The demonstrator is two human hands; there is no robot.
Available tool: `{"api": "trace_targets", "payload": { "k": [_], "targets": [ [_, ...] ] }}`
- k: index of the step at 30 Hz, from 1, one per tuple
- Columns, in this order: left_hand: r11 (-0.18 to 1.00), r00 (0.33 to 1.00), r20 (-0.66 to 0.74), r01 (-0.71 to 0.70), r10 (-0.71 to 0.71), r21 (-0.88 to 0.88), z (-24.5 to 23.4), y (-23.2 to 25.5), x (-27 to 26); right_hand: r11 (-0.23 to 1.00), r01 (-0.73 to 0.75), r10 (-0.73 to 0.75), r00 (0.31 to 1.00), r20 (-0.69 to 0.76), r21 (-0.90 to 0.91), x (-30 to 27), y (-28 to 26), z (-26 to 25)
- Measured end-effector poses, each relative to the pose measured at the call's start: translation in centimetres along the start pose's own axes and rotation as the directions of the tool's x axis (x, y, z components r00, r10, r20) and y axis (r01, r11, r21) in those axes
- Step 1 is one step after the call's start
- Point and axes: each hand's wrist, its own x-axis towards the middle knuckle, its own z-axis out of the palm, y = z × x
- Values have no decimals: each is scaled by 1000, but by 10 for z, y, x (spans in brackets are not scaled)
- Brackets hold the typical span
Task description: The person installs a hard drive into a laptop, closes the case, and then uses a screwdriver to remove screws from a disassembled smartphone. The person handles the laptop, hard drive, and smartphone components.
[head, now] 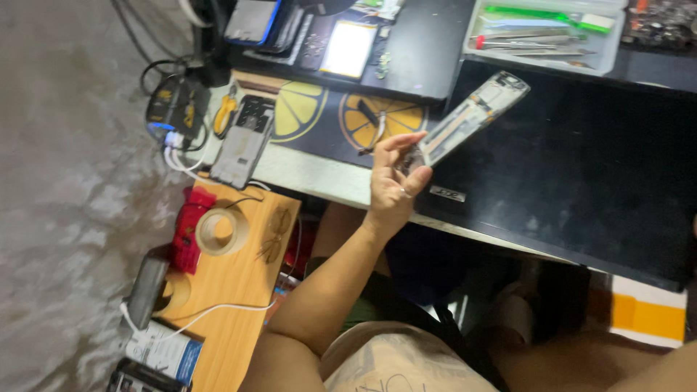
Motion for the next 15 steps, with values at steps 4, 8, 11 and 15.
{"api": "trace_targets", "payload": {
  "k": [4,8,11,15],
  "targets": [
    [996,997,7,80,-79,-34,-7,-1,3,995,-75,75,997,-4,-66,0,28,-14],
    [983,991,17,131,-130,-129,-14,0,6,983,-138,141,990,20,-124,-6,57,-21],
    [956,982,5,186,-190,-225,-14,0,7,968,-143,158,986,58,-205,-7,75,-33],
    [943,976,14,215,-219,-255,-13,1,10,970,-165,174,984,31,-180,-6,82,-48]
  ]
}}
